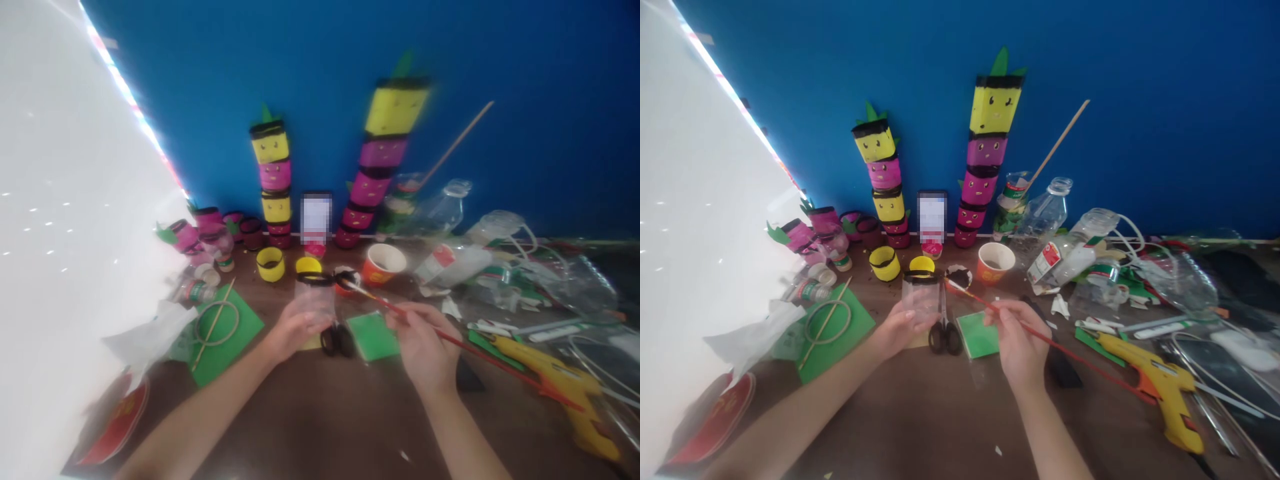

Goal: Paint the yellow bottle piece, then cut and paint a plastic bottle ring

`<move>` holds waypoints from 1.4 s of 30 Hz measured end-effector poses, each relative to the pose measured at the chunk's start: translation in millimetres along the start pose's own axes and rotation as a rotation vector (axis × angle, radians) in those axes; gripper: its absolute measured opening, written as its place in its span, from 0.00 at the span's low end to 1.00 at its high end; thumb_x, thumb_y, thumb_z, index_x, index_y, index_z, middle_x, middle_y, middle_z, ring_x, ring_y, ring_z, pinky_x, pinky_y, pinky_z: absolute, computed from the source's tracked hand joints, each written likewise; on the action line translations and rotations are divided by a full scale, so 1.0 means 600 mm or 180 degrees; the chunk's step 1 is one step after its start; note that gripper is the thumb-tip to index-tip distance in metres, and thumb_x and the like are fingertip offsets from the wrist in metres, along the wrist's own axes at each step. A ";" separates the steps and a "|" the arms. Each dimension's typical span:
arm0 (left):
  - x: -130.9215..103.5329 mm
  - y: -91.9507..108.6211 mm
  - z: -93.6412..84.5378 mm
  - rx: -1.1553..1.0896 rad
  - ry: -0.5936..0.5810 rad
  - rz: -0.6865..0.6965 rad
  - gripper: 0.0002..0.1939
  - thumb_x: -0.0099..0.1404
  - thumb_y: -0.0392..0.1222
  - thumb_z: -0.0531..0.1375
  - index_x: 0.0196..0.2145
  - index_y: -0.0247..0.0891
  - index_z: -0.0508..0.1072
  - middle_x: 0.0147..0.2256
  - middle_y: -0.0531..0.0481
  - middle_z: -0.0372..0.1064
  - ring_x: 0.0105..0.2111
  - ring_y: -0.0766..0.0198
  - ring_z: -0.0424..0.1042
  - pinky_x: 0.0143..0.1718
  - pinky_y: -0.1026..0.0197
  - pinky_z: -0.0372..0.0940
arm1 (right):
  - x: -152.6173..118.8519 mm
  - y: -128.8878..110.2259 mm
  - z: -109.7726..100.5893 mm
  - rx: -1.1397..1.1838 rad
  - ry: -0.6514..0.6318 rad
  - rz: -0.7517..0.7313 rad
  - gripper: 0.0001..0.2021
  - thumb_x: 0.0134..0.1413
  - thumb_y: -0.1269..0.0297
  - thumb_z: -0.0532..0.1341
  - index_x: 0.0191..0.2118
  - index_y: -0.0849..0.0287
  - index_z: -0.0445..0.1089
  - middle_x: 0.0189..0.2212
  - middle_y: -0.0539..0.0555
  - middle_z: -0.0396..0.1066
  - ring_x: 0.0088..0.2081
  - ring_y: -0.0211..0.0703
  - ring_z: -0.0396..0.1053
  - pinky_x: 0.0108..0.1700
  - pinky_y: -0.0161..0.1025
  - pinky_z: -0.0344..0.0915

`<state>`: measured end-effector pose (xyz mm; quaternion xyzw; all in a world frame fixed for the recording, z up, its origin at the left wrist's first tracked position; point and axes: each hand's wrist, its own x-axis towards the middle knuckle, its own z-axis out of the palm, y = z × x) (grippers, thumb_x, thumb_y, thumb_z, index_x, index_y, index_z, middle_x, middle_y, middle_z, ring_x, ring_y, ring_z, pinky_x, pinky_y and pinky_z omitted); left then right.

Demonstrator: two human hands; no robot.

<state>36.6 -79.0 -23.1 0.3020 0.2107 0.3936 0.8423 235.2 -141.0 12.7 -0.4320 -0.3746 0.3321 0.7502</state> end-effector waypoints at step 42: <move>-0.003 0.007 -0.004 -0.0184 -0.0249 -0.0169 0.26 0.49 0.41 0.65 0.48 0.38 0.71 0.44 0.45 0.72 0.43 0.55 0.73 0.51 0.54 0.60 | -0.003 0.009 -0.003 -0.0203 0.0066 0.0125 0.02 0.46 0.66 0.64 0.28 0.58 0.74 0.22 0.51 0.72 0.23 0.37 0.68 0.28 0.37 0.66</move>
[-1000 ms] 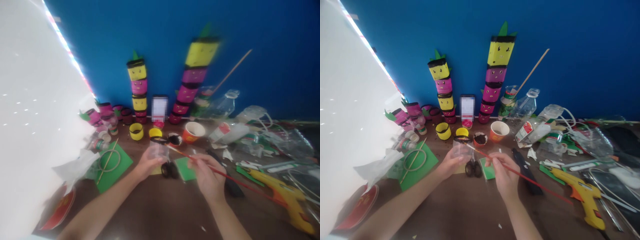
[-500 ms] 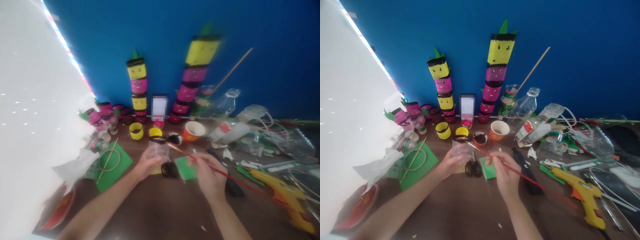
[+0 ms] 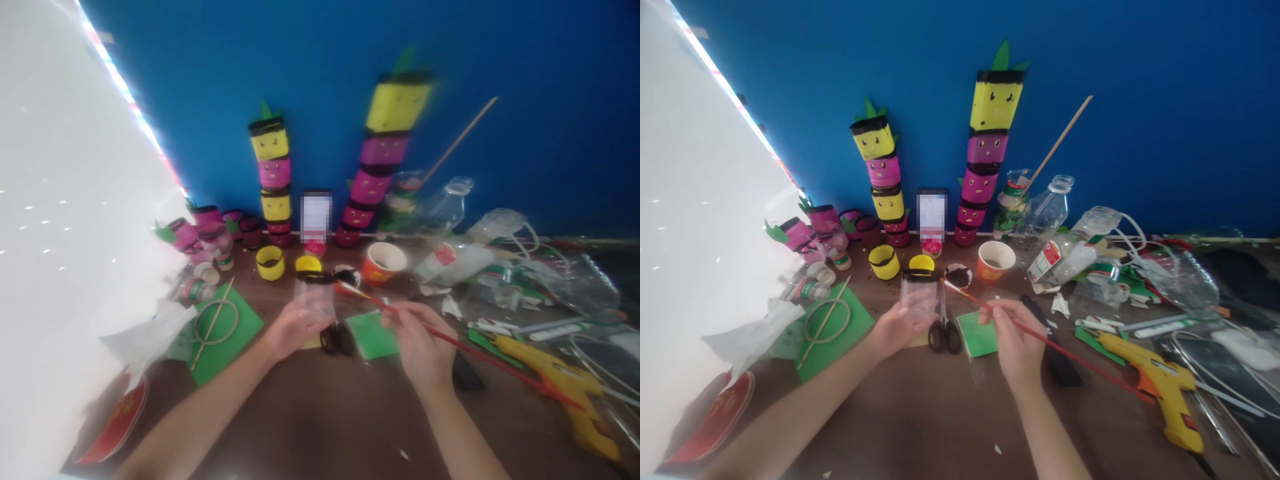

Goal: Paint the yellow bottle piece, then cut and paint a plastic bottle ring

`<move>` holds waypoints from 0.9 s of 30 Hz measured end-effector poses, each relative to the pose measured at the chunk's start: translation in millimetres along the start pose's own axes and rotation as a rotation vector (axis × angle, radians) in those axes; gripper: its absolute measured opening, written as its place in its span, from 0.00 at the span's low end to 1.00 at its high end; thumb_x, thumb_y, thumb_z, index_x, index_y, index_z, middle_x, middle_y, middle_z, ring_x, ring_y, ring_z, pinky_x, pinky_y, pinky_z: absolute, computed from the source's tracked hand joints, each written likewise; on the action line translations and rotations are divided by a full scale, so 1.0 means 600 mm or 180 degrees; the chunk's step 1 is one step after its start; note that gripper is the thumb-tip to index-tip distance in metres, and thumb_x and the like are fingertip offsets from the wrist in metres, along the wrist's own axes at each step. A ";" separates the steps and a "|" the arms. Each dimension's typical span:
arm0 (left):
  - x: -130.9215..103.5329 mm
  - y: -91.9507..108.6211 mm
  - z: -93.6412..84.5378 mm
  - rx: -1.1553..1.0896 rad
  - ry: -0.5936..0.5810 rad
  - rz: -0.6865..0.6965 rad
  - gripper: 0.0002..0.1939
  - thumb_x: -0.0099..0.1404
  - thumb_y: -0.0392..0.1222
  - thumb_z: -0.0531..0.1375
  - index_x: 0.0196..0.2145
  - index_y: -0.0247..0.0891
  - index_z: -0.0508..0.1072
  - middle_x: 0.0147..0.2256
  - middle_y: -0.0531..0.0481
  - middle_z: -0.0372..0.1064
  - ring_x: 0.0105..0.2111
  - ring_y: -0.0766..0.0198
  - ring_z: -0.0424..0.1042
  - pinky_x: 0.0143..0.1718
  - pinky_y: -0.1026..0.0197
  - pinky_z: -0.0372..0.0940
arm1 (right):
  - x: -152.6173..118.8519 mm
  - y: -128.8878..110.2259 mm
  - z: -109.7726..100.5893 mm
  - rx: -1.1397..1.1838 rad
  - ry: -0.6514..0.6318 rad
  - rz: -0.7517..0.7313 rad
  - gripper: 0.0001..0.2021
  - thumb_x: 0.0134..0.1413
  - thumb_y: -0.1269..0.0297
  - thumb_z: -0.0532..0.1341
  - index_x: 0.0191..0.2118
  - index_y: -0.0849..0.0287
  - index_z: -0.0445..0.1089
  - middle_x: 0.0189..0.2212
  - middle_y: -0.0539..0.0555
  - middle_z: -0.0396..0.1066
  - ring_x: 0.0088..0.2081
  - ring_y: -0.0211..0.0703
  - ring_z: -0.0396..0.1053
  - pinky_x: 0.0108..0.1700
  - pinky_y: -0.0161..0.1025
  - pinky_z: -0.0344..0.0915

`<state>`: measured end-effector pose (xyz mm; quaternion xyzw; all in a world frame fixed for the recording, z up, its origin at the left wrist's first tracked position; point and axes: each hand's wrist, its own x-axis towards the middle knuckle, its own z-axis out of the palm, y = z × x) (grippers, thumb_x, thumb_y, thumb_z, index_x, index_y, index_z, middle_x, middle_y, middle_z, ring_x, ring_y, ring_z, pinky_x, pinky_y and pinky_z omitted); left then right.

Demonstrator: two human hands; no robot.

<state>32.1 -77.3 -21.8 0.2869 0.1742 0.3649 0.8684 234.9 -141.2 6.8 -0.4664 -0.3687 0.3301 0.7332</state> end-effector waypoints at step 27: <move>-0.005 0.008 -0.016 -0.0823 -0.0569 -0.0510 0.30 0.53 0.46 0.60 0.52 0.30 0.64 0.50 0.33 0.68 0.41 0.58 0.74 0.46 0.63 0.62 | -0.002 -0.021 0.013 0.0602 -0.0093 0.0365 0.02 0.42 0.65 0.65 0.25 0.56 0.75 0.19 0.50 0.71 0.22 0.34 0.68 0.26 0.32 0.64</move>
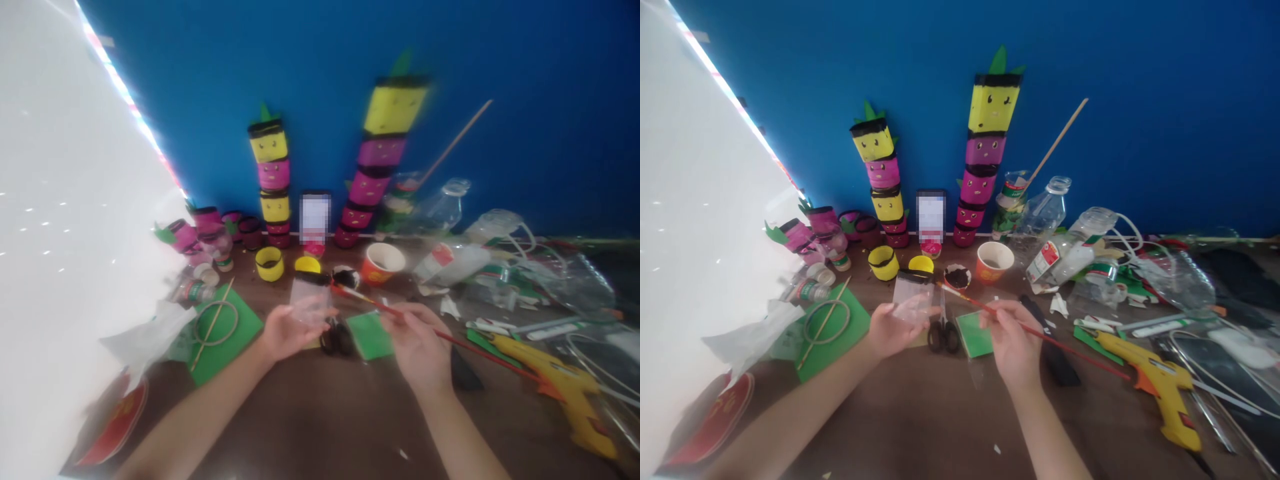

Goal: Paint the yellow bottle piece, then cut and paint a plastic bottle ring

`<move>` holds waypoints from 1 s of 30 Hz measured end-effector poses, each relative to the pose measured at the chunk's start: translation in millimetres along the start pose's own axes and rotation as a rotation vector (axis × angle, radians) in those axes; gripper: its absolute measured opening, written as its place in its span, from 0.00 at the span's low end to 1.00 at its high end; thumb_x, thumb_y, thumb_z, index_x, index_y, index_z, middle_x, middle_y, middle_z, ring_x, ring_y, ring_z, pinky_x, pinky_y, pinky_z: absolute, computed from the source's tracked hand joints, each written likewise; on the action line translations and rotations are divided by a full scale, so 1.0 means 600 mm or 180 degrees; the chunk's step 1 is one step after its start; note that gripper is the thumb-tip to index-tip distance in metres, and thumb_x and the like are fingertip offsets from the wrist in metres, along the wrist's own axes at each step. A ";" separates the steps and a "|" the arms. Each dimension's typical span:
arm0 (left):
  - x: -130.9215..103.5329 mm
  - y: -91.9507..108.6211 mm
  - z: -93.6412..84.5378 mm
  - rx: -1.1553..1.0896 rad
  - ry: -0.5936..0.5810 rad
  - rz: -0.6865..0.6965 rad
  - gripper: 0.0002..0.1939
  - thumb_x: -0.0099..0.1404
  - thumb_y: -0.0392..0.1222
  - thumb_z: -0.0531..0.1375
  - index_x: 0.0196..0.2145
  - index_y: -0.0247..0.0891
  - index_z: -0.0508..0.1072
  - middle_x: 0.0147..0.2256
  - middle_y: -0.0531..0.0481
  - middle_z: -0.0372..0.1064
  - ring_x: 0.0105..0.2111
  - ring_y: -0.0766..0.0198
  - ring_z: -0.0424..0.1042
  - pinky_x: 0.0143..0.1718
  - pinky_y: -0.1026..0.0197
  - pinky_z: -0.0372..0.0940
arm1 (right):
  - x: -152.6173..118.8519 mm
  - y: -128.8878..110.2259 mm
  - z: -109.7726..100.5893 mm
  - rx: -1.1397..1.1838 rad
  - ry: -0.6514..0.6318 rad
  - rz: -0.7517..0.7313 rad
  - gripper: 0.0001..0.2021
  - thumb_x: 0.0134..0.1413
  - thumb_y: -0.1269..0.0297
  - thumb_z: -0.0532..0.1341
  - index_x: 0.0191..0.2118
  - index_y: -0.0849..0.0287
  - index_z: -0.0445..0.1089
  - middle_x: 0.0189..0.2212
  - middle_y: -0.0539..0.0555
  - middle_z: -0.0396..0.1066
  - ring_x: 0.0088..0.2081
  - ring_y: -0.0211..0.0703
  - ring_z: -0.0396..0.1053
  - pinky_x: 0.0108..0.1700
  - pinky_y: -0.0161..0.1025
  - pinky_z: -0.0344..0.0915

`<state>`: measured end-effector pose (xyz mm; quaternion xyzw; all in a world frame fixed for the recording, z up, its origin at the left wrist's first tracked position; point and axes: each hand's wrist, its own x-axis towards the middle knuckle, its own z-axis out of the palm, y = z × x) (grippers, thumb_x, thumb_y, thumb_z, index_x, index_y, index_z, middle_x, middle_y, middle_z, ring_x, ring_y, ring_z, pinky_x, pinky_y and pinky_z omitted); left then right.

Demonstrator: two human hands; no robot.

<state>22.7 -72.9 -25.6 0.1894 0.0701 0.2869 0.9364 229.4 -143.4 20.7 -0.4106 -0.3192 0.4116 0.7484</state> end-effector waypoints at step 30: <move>-0.001 0.001 -0.004 0.0003 0.0263 -0.0072 0.35 0.52 0.50 0.61 0.56 0.37 0.60 0.51 0.36 0.66 0.36 0.60 0.74 0.43 0.61 0.63 | 0.003 -0.001 -0.003 0.0037 0.0020 0.0154 0.05 0.44 0.61 0.65 0.28 0.55 0.75 0.24 0.51 0.72 0.27 0.39 0.70 0.30 0.38 0.67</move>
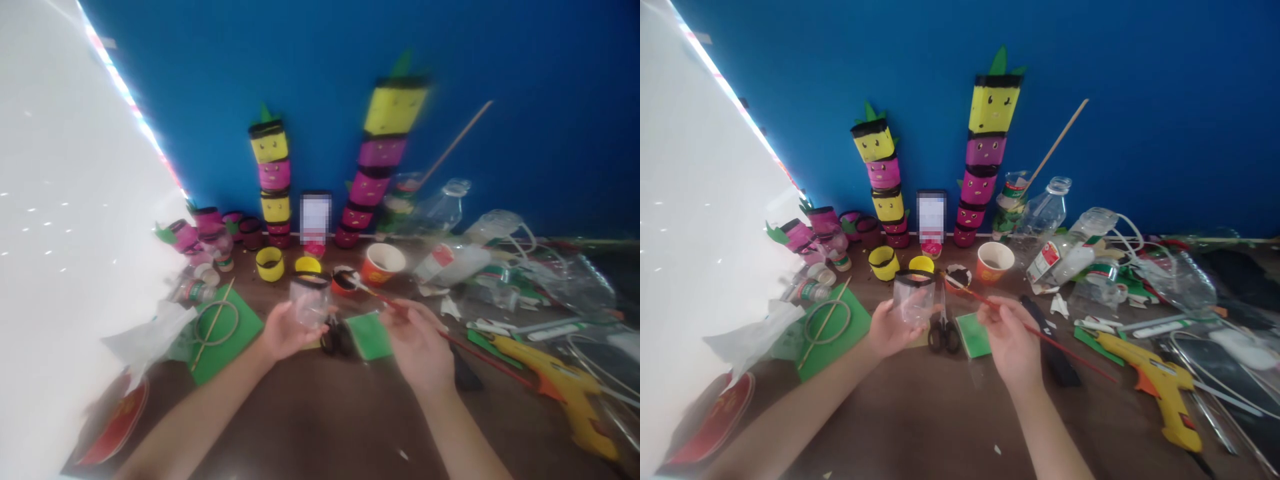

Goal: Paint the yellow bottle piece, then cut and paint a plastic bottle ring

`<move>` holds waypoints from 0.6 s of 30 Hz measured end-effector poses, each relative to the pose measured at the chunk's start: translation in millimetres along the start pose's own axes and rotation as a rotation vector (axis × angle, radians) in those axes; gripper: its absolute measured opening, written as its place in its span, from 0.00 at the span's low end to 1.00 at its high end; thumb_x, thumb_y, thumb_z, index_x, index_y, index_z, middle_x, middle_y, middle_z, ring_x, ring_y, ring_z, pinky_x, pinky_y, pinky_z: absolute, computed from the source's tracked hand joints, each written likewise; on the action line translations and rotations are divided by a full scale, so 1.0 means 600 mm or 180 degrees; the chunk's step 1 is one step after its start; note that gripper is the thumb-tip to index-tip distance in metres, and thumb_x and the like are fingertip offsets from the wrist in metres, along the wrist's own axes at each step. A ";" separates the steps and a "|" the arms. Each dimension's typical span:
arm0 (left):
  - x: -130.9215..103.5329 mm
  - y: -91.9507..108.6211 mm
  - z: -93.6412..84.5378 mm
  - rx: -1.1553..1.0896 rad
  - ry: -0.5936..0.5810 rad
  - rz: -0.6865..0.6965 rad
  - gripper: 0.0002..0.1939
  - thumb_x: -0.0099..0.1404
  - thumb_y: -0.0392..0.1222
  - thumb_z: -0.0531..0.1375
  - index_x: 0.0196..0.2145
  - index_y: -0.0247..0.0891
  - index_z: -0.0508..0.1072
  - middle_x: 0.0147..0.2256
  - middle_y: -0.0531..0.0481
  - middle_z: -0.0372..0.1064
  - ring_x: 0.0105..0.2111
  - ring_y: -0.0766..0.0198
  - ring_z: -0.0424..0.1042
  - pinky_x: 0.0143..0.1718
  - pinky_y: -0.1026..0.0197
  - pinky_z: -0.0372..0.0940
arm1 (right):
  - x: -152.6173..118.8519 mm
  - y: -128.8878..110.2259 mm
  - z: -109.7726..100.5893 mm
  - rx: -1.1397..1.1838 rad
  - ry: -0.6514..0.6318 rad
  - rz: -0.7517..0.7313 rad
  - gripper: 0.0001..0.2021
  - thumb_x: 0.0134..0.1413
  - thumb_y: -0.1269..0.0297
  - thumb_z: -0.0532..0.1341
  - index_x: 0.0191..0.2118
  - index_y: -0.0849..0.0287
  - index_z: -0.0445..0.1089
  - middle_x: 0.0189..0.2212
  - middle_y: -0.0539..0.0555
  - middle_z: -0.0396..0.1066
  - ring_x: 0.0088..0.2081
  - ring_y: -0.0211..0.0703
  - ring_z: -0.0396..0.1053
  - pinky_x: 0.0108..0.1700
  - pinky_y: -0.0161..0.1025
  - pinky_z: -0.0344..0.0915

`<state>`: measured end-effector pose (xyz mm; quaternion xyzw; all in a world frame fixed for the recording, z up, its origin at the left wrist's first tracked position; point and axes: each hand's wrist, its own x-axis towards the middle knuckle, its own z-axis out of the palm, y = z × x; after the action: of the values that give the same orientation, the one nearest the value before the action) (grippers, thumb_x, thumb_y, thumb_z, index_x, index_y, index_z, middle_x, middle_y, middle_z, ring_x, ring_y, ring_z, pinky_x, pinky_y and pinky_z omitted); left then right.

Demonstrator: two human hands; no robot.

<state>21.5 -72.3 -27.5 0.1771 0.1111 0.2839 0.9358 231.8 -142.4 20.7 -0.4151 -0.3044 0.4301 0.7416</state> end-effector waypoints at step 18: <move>0.004 -0.006 -0.005 0.0245 -0.0098 -0.0082 0.31 0.58 0.51 0.59 0.56 0.34 0.62 0.44 0.37 0.72 0.37 0.60 0.74 0.38 0.63 0.66 | -0.001 0.008 0.013 -0.0035 0.0006 0.0211 0.10 0.36 0.59 0.71 0.24 0.57 0.74 0.16 0.49 0.70 0.18 0.33 0.65 0.20 0.32 0.63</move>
<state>24.4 -73.1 -31.9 0.2159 0.1098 0.2646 0.9335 223.4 -139.0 20.2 -0.4294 -0.2921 0.4525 0.7249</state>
